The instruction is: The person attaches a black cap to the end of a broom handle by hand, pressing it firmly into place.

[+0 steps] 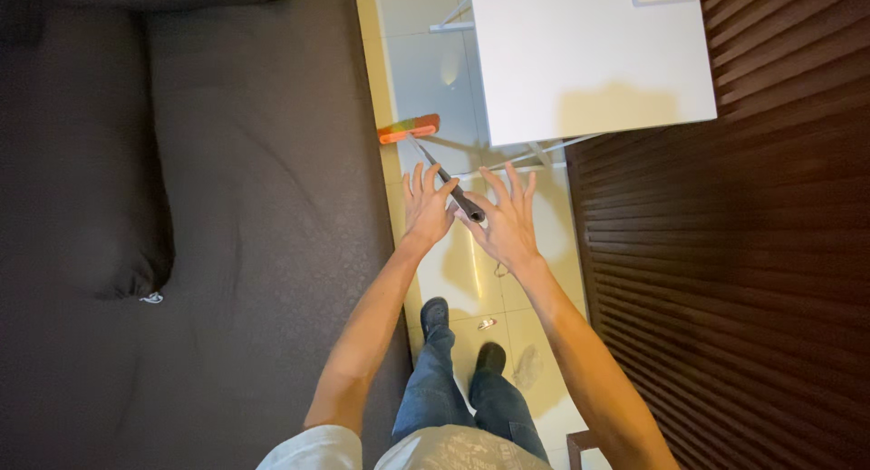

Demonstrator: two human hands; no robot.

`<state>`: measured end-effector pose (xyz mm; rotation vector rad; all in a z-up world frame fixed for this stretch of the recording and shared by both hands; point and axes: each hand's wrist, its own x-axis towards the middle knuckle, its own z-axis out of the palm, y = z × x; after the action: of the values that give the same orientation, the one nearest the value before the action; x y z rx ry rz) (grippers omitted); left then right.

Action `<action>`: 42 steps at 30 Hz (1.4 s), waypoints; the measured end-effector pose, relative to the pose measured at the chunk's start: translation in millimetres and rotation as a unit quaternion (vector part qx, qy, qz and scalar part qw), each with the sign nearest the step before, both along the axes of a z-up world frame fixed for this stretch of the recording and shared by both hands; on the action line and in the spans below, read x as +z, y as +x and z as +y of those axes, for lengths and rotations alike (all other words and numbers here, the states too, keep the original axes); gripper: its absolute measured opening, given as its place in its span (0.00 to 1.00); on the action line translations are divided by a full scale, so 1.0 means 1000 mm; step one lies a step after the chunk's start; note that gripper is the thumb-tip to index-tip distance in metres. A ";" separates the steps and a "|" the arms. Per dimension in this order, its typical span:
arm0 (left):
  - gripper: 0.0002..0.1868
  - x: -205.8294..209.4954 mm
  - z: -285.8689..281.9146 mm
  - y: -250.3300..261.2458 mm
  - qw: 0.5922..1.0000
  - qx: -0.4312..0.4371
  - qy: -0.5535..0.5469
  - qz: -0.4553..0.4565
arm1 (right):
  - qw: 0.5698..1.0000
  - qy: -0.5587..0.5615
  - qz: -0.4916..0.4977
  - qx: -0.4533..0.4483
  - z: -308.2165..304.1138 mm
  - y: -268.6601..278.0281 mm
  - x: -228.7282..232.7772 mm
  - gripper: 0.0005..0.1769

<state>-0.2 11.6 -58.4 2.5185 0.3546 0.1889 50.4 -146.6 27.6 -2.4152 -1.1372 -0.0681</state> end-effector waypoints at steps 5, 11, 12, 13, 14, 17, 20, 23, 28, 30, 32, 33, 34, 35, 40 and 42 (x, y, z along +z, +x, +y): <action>0.28 -0.004 -0.006 -0.010 1.000 -0.003 0.004 0.007 | 1.000 -0.024 -0.009 0.006 -0.006 -0.007 -0.008 0.19; 0.27 -0.024 -0.023 -0.028 0.999 -0.020 0.005 0.029 | 0.999 -0.025 -0.005 0.032 -0.030 -0.026 -0.023 0.18; 0.27 -0.023 -0.027 -0.032 0.999 -0.024 0.008 0.033 | 0.999 -0.025 -0.003 0.035 -0.035 -0.030 -0.022 0.18; 0.27 -0.023 -0.032 -0.036 0.999 -0.022 0.004 0.035 | 0.999 -0.027 -0.004 0.035 -0.039 -0.035 -0.022 0.18; 0.26 -0.021 -0.038 -0.040 0.999 -0.021 0.000 0.037 | 0.999 -0.028 -0.004 0.036 -0.044 -0.039 -0.021 0.17; 0.26 -0.015 -0.056 -0.048 0.999 -0.013 -0.003 0.035 | 0.999 -0.031 0.009 0.041 -0.062 -0.046 -0.014 0.17; 0.25 -0.013 -0.077 -0.062 0.999 -0.013 -0.002 0.032 | 0.998 -0.034 0.016 0.047 -0.083 -0.057 -0.014 0.17; 0.26 -0.011 -0.102 -0.075 0.999 -0.015 0.004 0.036 | 0.998 -0.039 0.016 0.055 -0.109 -0.068 -0.013 0.18; 0.25 -0.009 -0.159 -0.100 0.999 -0.007 -0.005 0.039 | 0.998 -0.037 0.030 0.049 -0.168 -0.089 -0.009 0.19; 0.25 -0.009 -0.179 -0.118 1.000 -0.001 -0.005 0.030 | 0.999 -0.021 0.030 0.039 -0.190 -0.107 -0.009 0.20; 0.24 -0.008 -0.201 -0.127 1.000 -0.004 0.003 0.019 | 0.999 -0.005 0.044 0.023 -0.211 -0.119 -0.006 0.21; 0.24 -0.007 -0.212 -0.133 1.000 -0.007 0.007 0.015 | 0.999 0.003 0.053 0.014 -0.222 -0.126 -0.006 0.21; 0.25 -0.007 -0.222 -0.137 1.000 -0.006 0.009 0.012 | 0.998 0.014 0.061 -0.002 -0.231 -0.132 -0.006 0.22; 0.25 -0.007 -0.232 -0.142 1.000 -0.006 0.010 0.008 | 0.997 0.025 0.069 -0.019 -0.240 -0.139 -0.006 0.23; 0.27 -0.007 -0.260 -0.147 1.000 0.006 -0.003 0.000 | 0.988 0.088 0.111 -0.062 -0.266 -0.162 -0.011 0.27; 0.29 -0.006 -0.264 -0.145 1.000 0.005 -0.021 0.000 | 0.985 0.102 0.119 -0.070 -0.273 -0.164 -0.013 0.25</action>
<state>-145.0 -252.3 -64.7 2.4754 0.3675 0.1830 -113.2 -419.2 14.5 -2.2462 -0.8133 0.0545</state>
